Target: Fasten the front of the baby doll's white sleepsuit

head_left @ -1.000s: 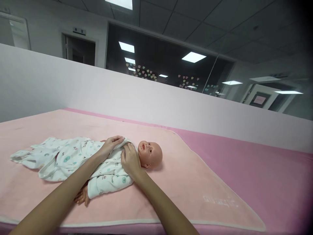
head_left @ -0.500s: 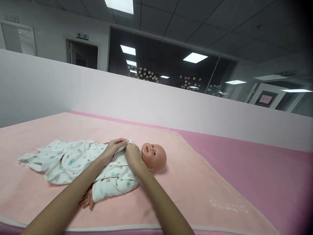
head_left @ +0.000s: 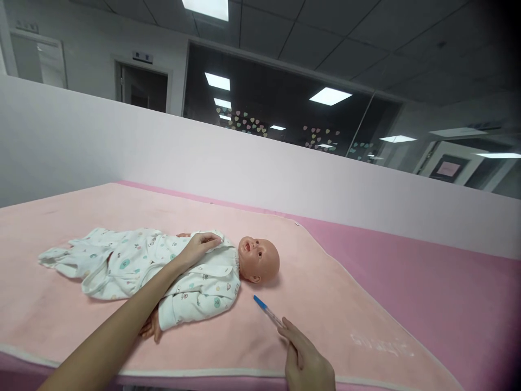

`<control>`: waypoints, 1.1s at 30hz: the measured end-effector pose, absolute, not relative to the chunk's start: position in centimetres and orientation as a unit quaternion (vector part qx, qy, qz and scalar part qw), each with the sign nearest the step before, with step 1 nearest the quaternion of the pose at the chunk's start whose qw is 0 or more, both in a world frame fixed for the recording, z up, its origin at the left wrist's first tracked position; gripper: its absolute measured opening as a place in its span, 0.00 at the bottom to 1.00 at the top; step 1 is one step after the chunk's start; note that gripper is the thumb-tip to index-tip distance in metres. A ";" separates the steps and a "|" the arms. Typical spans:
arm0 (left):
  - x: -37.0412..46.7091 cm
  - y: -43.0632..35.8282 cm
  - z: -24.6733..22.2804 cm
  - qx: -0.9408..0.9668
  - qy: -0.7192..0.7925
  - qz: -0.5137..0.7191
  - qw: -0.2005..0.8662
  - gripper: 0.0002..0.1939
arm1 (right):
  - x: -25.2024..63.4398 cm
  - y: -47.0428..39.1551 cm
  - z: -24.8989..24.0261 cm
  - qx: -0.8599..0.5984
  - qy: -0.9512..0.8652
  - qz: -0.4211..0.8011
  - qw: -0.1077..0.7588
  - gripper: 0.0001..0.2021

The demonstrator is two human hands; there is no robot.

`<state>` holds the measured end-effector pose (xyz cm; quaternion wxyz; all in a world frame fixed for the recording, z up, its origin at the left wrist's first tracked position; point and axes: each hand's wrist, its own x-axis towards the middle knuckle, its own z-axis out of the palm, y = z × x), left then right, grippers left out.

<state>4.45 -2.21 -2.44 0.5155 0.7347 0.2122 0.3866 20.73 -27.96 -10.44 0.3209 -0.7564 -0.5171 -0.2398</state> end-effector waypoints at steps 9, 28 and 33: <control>4.4 -2.5 -2.6 0.826 0.230 0.303 0.416 0.14 | 17.1 -21.7 -6.0 -0.714 -0.585 -0.296 0.247 0.12; 3.5 -2.0 -1.8 0.766 0.182 0.243 0.567 0.14 | 15.3 -11.7 -6.2 -0.536 -0.670 -0.146 0.493 0.10; 3.4 -2.0 -1.8 0.747 0.132 0.202 0.619 0.14 | 15.1 -11.1 -6.4 -0.538 -0.611 -0.107 0.571 0.11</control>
